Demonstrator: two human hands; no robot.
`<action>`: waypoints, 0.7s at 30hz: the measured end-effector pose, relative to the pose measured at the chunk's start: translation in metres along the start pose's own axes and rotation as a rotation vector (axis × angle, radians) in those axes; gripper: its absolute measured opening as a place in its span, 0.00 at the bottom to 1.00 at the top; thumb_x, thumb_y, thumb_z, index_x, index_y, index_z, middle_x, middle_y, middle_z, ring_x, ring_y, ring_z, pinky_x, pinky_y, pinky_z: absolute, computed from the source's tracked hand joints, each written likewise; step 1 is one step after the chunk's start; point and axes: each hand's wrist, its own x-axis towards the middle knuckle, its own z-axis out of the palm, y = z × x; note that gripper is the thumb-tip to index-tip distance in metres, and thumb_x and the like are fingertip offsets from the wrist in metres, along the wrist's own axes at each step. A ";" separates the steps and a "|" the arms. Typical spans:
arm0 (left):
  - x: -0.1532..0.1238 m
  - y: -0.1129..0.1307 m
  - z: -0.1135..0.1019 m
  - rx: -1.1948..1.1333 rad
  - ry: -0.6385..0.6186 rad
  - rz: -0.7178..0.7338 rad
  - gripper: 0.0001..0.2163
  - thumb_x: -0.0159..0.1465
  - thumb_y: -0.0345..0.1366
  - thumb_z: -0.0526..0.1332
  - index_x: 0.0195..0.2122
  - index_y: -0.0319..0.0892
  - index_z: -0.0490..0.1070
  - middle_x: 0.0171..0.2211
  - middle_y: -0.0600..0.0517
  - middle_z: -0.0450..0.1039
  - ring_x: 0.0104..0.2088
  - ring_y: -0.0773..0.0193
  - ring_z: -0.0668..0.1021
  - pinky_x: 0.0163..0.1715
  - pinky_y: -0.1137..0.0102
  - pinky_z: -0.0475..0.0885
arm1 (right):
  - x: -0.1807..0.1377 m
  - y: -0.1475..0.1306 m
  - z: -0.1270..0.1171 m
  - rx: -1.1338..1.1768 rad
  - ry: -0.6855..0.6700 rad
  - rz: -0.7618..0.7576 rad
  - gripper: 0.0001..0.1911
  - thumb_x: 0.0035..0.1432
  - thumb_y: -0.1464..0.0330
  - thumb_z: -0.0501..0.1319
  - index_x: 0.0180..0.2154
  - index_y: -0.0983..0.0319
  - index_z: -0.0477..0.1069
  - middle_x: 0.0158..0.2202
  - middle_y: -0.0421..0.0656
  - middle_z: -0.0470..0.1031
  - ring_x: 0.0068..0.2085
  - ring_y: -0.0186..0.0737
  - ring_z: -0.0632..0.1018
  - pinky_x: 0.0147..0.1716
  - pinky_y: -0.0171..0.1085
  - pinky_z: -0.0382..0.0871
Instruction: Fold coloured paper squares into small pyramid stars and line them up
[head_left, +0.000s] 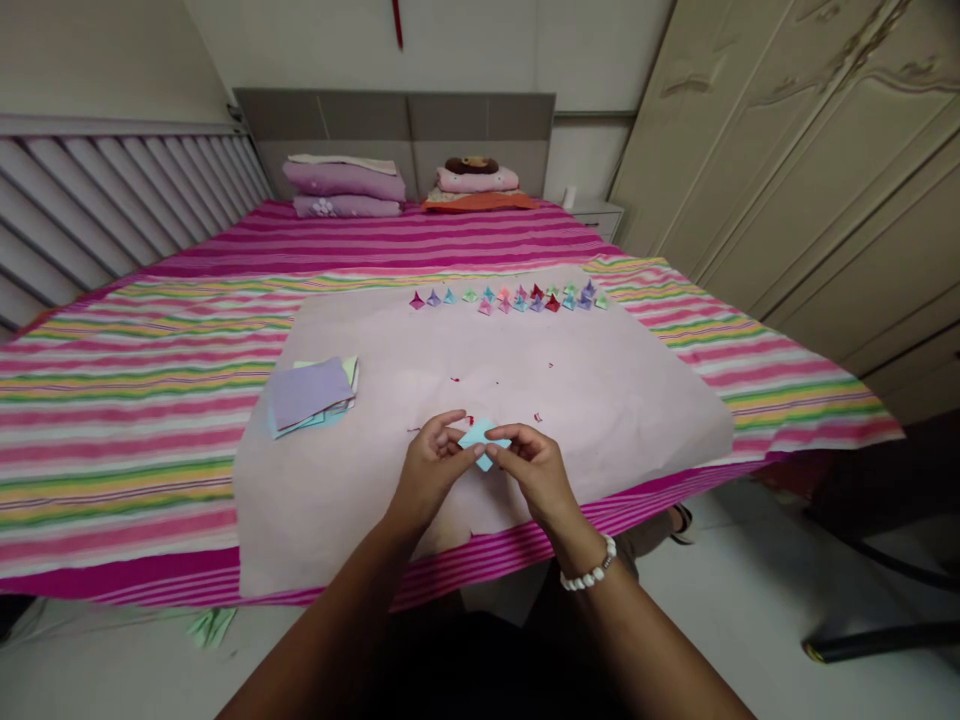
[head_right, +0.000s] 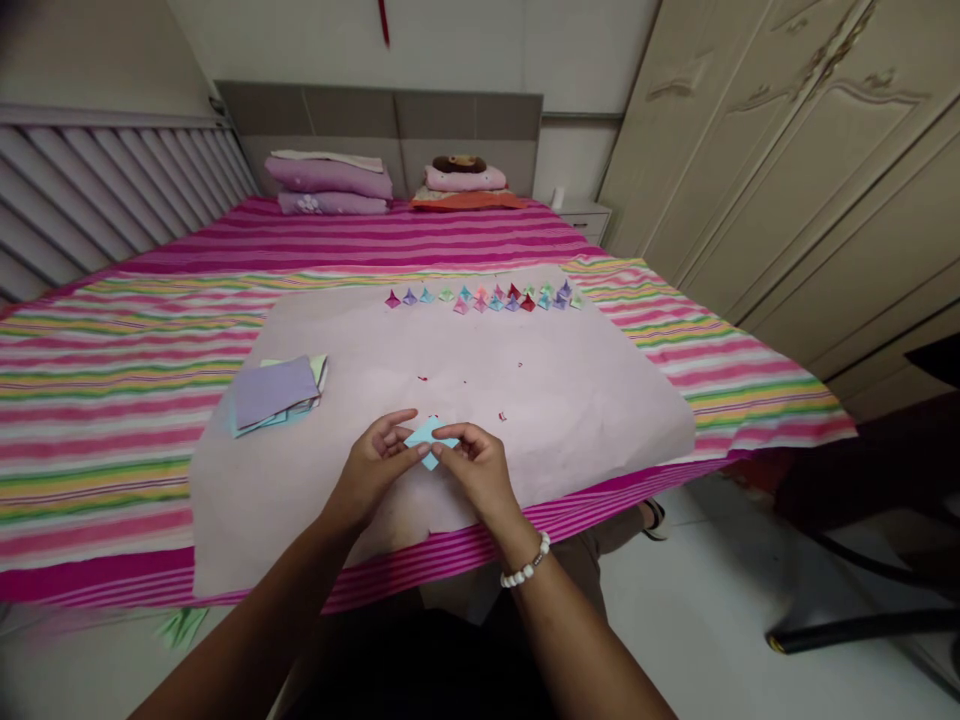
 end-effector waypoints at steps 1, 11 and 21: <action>0.000 -0.001 0.000 -0.010 0.001 -0.015 0.26 0.47 0.37 0.72 0.47 0.40 0.71 0.30 0.54 0.76 0.31 0.66 0.77 0.36 0.69 0.70 | 0.000 0.001 0.000 0.006 0.002 -0.002 0.10 0.43 0.66 0.72 0.32 0.58 0.78 0.24 0.37 0.73 0.24 0.33 0.67 0.26 0.35 0.62; 0.003 -0.001 -0.006 0.142 -0.009 -0.005 0.11 0.52 0.43 0.69 0.29 0.40 0.79 0.27 0.51 0.77 0.31 0.63 0.76 0.37 0.67 0.69 | 0.000 -0.003 0.001 0.012 0.052 -0.057 0.13 0.41 0.69 0.72 0.33 0.57 0.77 0.27 0.37 0.72 0.26 0.32 0.67 0.28 0.34 0.62; 0.000 0.004 -0.013 0.429 -0.104 0.338 0.11 0.56 0.33 0.66 0.41 0.44 0.79 0.37 0.50 0.78 0.36 0.64 0.76 0.41 0.67 0.71 | 0.002 -0.008 -0.003 -0.059 0.046 -0.057 0.09 0.40 0.67 0.73 0.27 0.59 0.76 0.20 0.35 0.68 0.23 0.32 0.65 0.24 0.33 0.59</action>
